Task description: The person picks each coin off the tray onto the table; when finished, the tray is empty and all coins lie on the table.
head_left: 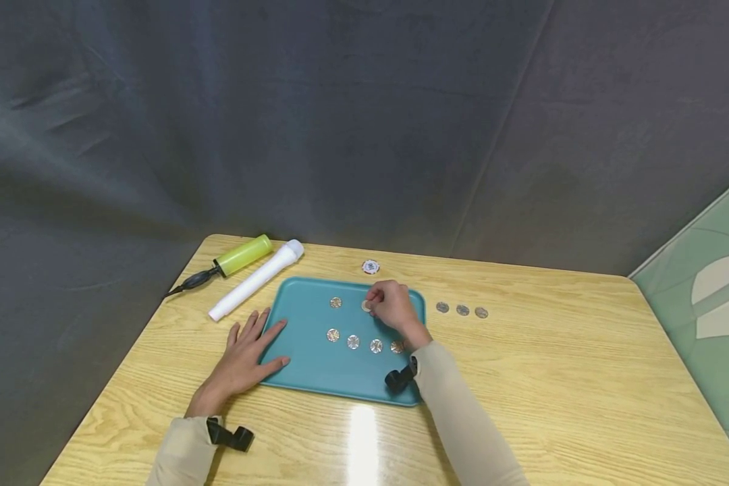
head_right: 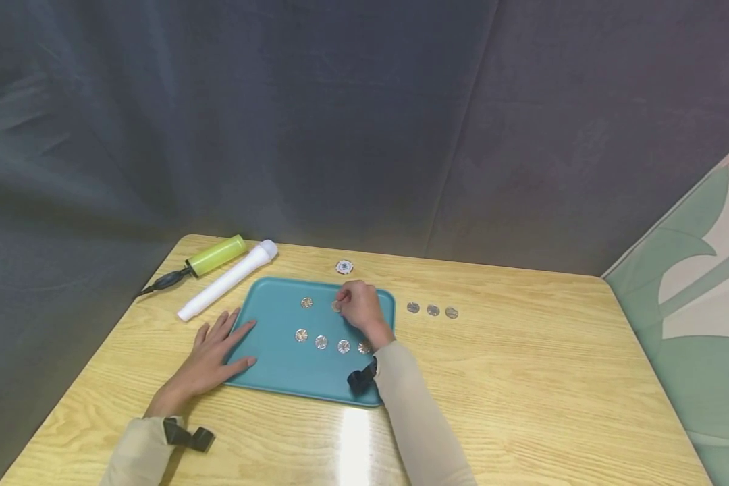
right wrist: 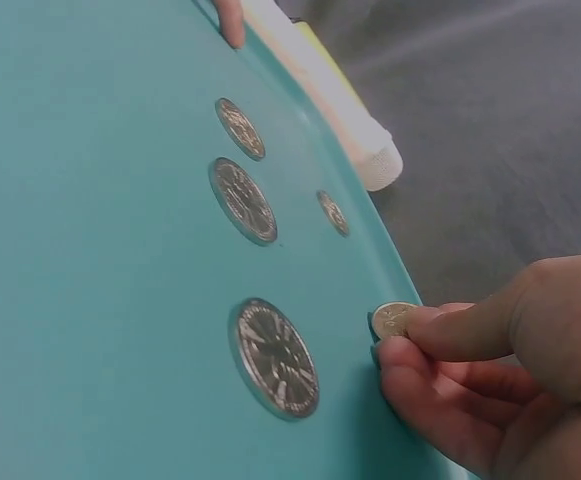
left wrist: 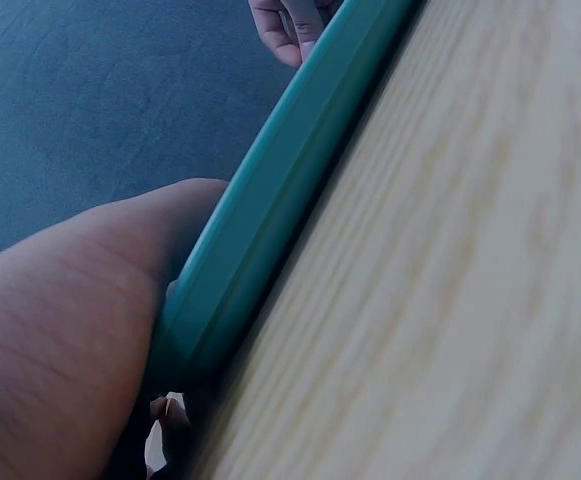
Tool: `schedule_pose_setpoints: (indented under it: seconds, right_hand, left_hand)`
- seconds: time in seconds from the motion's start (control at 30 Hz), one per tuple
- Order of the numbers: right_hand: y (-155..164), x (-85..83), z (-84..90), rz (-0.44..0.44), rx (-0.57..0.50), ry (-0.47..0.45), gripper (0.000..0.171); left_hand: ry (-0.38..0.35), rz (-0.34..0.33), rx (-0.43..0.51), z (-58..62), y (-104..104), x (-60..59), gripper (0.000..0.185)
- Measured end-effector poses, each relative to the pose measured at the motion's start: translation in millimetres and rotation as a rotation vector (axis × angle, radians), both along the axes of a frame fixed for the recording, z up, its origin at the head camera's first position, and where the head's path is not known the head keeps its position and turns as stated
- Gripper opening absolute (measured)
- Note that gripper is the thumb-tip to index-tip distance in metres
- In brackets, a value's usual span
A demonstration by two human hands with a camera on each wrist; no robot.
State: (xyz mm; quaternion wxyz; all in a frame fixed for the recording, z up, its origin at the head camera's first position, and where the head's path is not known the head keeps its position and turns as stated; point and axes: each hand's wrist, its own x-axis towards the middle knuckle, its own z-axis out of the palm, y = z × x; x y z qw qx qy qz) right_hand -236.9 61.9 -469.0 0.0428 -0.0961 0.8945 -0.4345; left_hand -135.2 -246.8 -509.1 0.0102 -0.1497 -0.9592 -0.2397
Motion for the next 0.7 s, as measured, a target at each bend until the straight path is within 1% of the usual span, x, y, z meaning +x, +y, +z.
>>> schedule_pose_setpoints:
  seconds: [0.2, 0.33, 0.7]
  right_hand:
    - [5, -0.6, -0.9, -0.006, -0.092, -0.052, 0.006]
    - [10, -0.8, -0.9, -0.011, -0.124, -0.084, 0.008]
    - [27, 0.0, 1.4, -0.048, -0.160, -0.084, 0.010]
  left_hand:
    - [-0.009, 0.003, -0.002, 1.0, 0, 0.1, 0.074]
    - [-0.013, 0.003, -0.006, 2.1, 0, 0.1, 0.074]
    - [-0.017, 0.005, 0.002, 2.2, 0, 1.4, 0.074]
